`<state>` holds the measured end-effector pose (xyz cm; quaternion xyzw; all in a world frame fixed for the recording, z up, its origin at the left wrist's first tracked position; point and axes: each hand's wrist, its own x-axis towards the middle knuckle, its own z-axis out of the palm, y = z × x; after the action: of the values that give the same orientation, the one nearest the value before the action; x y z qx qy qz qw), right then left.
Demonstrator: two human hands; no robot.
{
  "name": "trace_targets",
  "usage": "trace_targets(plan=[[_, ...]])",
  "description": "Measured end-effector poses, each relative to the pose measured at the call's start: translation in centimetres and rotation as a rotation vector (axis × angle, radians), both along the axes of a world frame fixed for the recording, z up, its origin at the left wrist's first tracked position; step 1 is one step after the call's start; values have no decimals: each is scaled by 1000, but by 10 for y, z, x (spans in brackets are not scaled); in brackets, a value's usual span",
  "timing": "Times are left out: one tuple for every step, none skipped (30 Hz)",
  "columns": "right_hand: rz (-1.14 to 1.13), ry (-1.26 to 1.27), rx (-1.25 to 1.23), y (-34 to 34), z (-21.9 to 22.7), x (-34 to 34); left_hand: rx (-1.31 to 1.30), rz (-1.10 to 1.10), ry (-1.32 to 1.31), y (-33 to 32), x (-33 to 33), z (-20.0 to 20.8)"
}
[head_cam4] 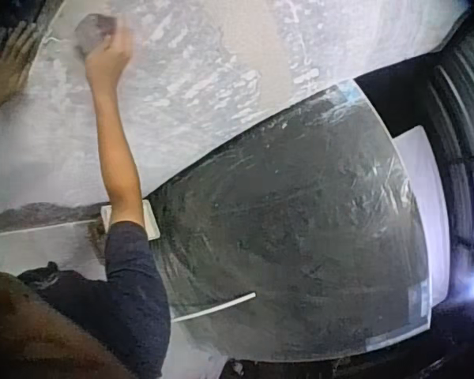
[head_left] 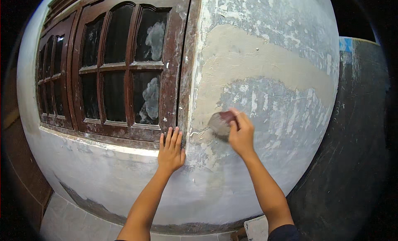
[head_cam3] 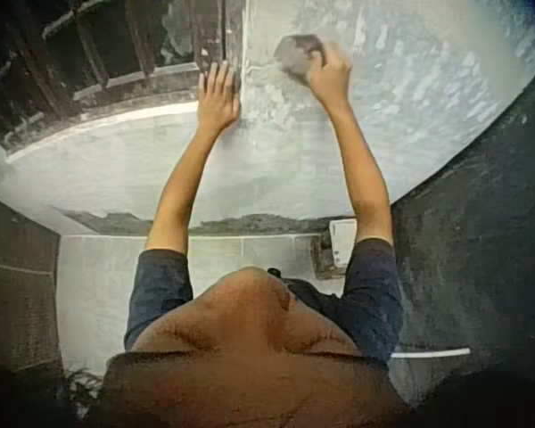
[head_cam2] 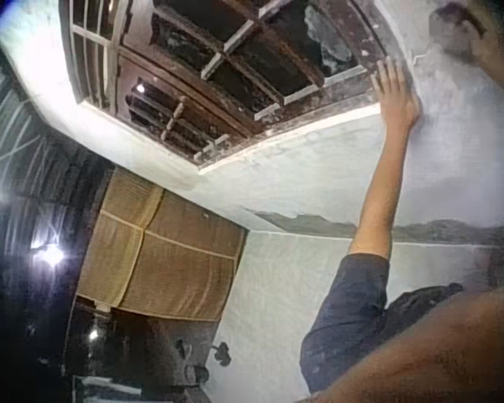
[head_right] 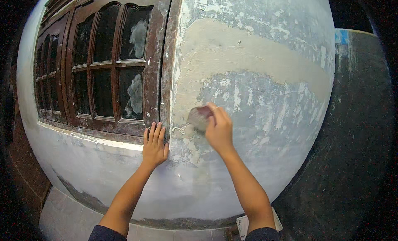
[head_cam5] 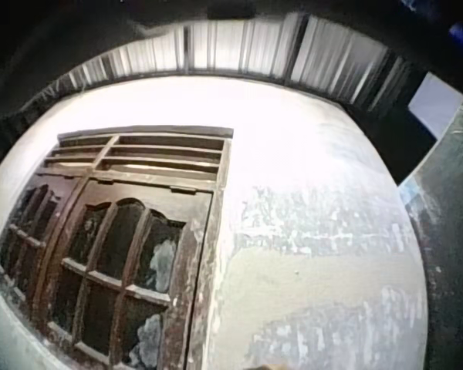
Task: The person applies putty to a wall adjacent to a window frame, using a putty knife to spread the putty from a putty tray onto the wall.
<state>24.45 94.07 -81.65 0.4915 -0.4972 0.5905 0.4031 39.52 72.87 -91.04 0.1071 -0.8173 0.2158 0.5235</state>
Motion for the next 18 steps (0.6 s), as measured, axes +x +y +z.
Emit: trace_targets(plan=[[43, 69, 104, -8, -11, 1, 9, 5, -9, 0, 1, -2], [87, 137, 208, -17, -21, 2, 13, 8, -14, -1, 2, -5], [108, 174, 198, -24, -25, 0, 5, 5, -4, -1, 1, -3], [102, 173, 197, -24, -24, -6, -2, 3, 6, -1, -1, -2], [61, 88, 118, -22, -21, -14, 7, -7, 2, 3, -3, -2], [30, 5, 39, -21, -14, -18, 5, -3, 4, 2, -3, -2], [-20, -72, 21, -14, -9, -21, 3, -6, 5, 1, -2, -3], [-17, -71, 19, -12, -7, -18, 0, -9, 5, -1, -2, -3], [-4, -63, 5, -8, -7, -15, -1, -14, 11, 0, -2, -3], [8, -55, -9, -6, -8, -13, 0, -14, 10, 0, -1, -3], [64, -2, 59, -15, -15, -13, 8, -7, 12, -1, 0, -3], [61, -4, 60, -18, -18, -9, 17, -3, 13, -1, -1, -3], [65, 52, 130, -21, -20, -4, 18, -5, 12, -1, -1, -3], [69, 108, 200, -22, -21, -2, 16, -3, 12, 0, -2, -4], [100, -5, 217, -21, -17, -6, 13, 1, 14, -1, -2, -4], [99, -5, 216, -17, -12, -9, 12, 0, 14, -1, -3, -4], [38, -80, 87, -12, -7, -11, 5, -15, 18, -1, -4, -5], [-19, -152, -41, -9, -4, -14, -4, -26, 24, -1, -4, -4]])
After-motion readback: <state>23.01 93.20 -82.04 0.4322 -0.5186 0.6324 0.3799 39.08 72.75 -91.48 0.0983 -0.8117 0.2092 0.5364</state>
